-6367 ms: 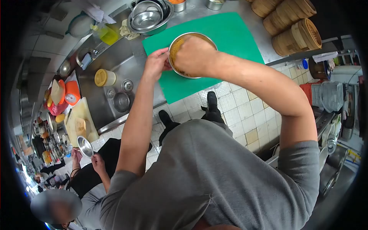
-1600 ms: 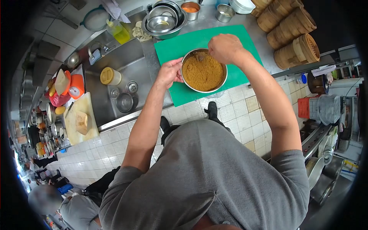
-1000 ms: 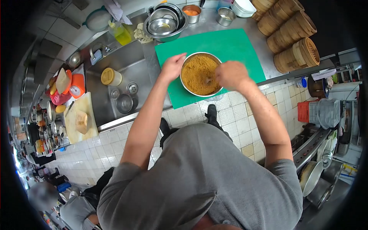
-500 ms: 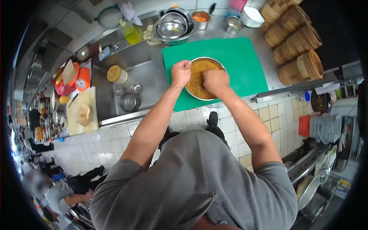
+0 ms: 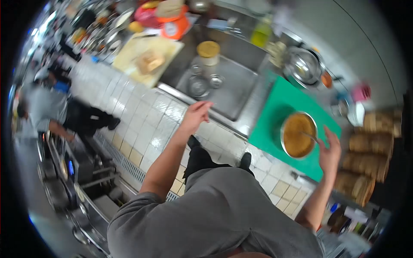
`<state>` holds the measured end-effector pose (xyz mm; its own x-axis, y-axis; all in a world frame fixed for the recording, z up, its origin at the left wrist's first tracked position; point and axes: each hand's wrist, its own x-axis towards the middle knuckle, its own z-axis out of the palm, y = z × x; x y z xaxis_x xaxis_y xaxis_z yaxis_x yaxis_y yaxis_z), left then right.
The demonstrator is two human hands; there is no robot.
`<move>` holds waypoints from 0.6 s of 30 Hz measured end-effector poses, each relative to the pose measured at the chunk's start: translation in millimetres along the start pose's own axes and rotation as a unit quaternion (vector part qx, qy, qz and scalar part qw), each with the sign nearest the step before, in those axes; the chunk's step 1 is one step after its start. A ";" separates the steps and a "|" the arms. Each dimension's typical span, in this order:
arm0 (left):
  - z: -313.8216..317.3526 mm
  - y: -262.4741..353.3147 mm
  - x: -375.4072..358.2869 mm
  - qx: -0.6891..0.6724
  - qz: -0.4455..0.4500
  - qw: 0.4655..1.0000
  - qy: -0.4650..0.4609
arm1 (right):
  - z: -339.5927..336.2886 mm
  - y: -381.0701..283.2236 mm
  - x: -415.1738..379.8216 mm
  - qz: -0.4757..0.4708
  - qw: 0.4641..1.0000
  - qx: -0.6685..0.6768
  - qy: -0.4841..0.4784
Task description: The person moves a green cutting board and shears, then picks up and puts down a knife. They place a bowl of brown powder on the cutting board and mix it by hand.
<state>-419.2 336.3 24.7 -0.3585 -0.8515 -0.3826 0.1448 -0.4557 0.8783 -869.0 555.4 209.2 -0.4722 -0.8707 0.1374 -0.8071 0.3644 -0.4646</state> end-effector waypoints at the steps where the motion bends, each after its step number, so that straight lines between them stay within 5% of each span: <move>1: -63.1 -2.9 -23.8 0.176 0.148 0.973 -0.007 | -3.1 20.6 -9.3 0.075 0.995 0.035 -0.053; 3: -169.8 -20.3 -51.0 0.494 -0.059 0.852 0.162 | 26.9 -1.0 11.3 0.015 0.995 0.045 -0.091; 5: -232.7 -20.4 -108.0 0.620 -0.079 0.766 0.150 | 85.1 -106.2 8.0 -0.188 0.974 -0.070 -0.102; 6: -249.9 -18.1 -121.5 0.475 -0.089 0.858 0.173 | 111.9 -176.1 3.9 -0.263 0.946 -0.155 -0.109; 7: -267.1 -21.5 -130.3 0.466 -0.082 0.853 0.219 | 161.1 -210.1 8.2 -0.235 0.938 -0.016 -0.256; 8: -260.7 3.4 -143.8 0.575 -0.001 0.782 0.238 | 212.9 -254.9 15.7 -0.247 0.876 0.172 -0.376; 9: -250.6 37.5 -148.4 0.492 0.103 0.830 0.242 | 275.3 -285.2 6.9 -0.012 0.713 0.434 -0.550; 10: -242.9 64.0 -144.1 0.392 0.142 0.876 0.242 | 327.0 -321.6 -1.7 0.089 0.621 0.475 -0.617; 12: -233.8 100.8 -125.7 0.266 0.235 0.906 0.231 | 423.2 -392.7 -38.1 -0.096 0.768 0.260 -0.577; 14: -244.3 121.5 -99.2 0.424 0.385 0.803 0.165 | 385.6 -503.2 -23.1 -0.092 0.631 0.243 -0.731; 15: -270.2 115.3 -82.3 0.307 0.339 0.874 0.164 | 379.0 -534.4 -5.8 -0.227 0.613 0.197 -0.731; 16: -298.6 109.4 -61.8 0.184 0.290 0.926 0.155 | 353.0 -555.2 4.4 -0.257 0.626 0.346 -0.651; 17: -323.1 117.5 -45.1 0.192 0.223 0.934 0.201 | 322.8 -580.1 25.6 -0.164 0.601 0.400 -0.672; 18: -343.8 125.9 -27.9 0.195 0.154 0.937 0.246 | 322.2 -588.5 53.5 -0.342 0.605 0.379 -0.610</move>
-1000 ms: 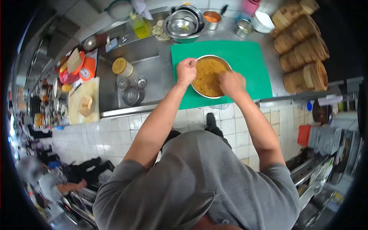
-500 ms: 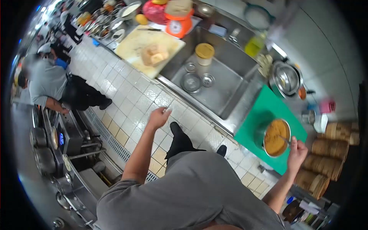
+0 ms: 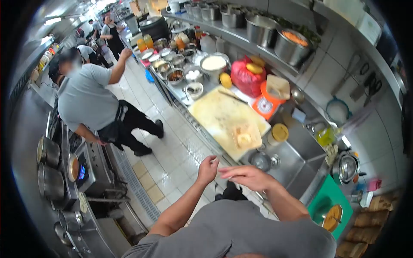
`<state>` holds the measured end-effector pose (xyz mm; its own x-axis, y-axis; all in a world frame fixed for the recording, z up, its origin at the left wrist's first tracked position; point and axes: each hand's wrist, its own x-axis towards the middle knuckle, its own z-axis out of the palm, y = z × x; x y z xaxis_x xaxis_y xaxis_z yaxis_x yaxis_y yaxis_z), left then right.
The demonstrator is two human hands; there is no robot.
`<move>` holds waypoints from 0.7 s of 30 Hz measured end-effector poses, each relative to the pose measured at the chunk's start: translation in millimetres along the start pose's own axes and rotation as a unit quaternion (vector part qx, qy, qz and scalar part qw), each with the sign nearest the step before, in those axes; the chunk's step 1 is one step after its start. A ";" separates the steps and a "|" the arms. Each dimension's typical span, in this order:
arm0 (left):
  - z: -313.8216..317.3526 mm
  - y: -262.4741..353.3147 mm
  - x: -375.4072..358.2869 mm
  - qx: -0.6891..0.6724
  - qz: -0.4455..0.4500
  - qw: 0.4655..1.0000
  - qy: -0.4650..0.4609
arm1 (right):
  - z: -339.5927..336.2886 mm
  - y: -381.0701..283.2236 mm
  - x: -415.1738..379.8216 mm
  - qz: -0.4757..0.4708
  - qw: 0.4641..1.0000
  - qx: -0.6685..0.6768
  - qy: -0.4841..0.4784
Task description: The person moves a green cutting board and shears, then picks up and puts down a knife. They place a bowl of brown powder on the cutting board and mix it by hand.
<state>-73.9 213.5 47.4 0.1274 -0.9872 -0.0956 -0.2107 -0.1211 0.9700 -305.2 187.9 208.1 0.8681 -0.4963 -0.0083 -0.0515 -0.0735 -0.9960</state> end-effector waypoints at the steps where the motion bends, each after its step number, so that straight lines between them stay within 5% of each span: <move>1: -7.5 -0.9 28.0 0.023 -0.073 0.997 0.029 | -9.6 -19.1 10.6 0.018 0.997 0.033 0.068; 2: -16.1 17.8 50.7 -0.078 -0.121 0.989 -0.024 | -17.6 -38.9 22.6 0.031 0.988 0.066 0.135; 3: -11.8 43.7 67.8 -0.206 -0.148 0.966 -0.055 | -26.5 -50.0 41.8 -0.049 0.975 -0.100 0.195; 5: -16.7 114.1 92.5 -0.394 -0.117 0.890 -0.197 | -43.2 -38.3 86.7 -0.166 0.860 -0.379 0.297; 7: -29.6 161.2 133.9 -0.401 0.000 0.850 -0.342 | -59.0 2.3 123.3 -0.149 0.792 -0.478 0.349; 8: -37.8 181.2 163.7 -0.528 -0.130 0.753 -0.370 | -80.8 10.4 148.6 -0.144 0.745 -0.531 0.376; 9: -59.7 201.6 188.1 -0.434 -0.048 0.812 -0.387 | -95.9 10.1 171.6 -0.109 0.755 -0.474 0.439; 11: -125.6 254.9 237.7 -0.238 0.118 0.881 -0.393 | -128.0 23.7 189.8 0.005 0.794 -0.479 0.373; 13: -174.4 325.5 284.8 -0.255 0.194 0.902 -0.289 | -149.9 13.8 205.4 0.095 0.827 -0.457 0.314; 16: -255.1 438.3 414.7 -0.077 0.438 0.894 -0.060 | -142.6 -32.0 223.8 -0.011 0.881 -0.331 0.339; 18: -319.2 509.1 541.8 -0.030 0.534 0.844 0.045 | -139.8 -41.3 233.5 0.002 0.845 -0.396 0.359; 21: -376.8 604.1 660.9 0.088 0.400 0.886 0.216 | -132.6 -18.2 237.0 0.092 0.862 -0.333 0.371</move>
